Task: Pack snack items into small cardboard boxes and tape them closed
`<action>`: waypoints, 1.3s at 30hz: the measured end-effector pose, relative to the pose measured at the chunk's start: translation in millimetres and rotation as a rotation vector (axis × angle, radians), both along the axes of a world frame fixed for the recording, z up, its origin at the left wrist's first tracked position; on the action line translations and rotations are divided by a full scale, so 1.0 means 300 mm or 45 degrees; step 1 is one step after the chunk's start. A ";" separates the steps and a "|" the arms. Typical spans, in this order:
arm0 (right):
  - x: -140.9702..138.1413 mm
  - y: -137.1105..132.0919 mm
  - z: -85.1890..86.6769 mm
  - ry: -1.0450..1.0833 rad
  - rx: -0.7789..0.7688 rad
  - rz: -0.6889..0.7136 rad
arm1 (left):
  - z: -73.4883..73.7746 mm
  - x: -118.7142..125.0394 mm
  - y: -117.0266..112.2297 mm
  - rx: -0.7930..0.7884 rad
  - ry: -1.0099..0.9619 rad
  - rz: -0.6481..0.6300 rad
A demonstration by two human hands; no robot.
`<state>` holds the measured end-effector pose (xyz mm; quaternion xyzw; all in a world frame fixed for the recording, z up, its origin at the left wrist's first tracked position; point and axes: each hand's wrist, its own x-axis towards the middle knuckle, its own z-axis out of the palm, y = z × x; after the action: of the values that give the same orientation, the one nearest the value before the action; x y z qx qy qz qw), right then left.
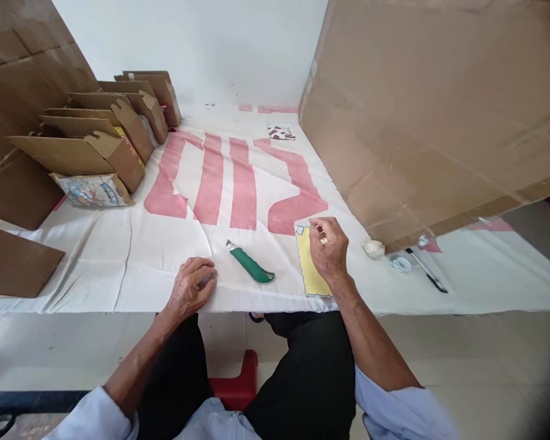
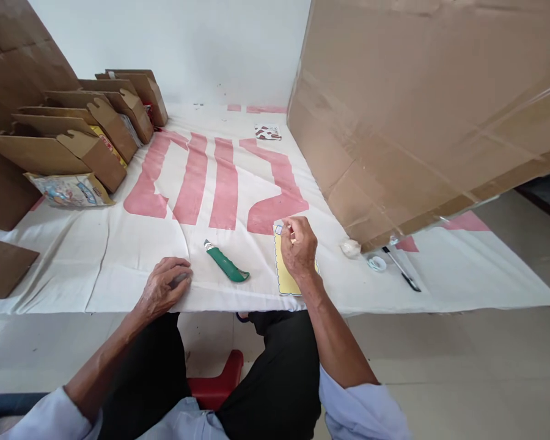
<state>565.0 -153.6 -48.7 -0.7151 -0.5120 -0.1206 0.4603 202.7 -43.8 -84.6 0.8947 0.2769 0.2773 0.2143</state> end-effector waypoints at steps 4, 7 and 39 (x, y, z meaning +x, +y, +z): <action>-0.085 -0.081 -0.021 -0.089 -0.049 -0.005 | -0.010 0.002 0.009 -0.007 -0.059 -0.014; -0.117 -0.178 -0.073 -0.146 -0.044 -0.104 | -0.026 0.003 0.019 -0.015 -0.103 -0.024; -0.120 -0.281 -0.283 -0.107 -0.167 -0.422 | -0.112 -0.049 -0.130 0.170 -0.149 0.037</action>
<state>529.1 -238.0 -133.6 -0.8125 -0.4127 -0.1908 0.3648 188.0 -82.7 -118.3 0.8852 0.2576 0.3500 0.1659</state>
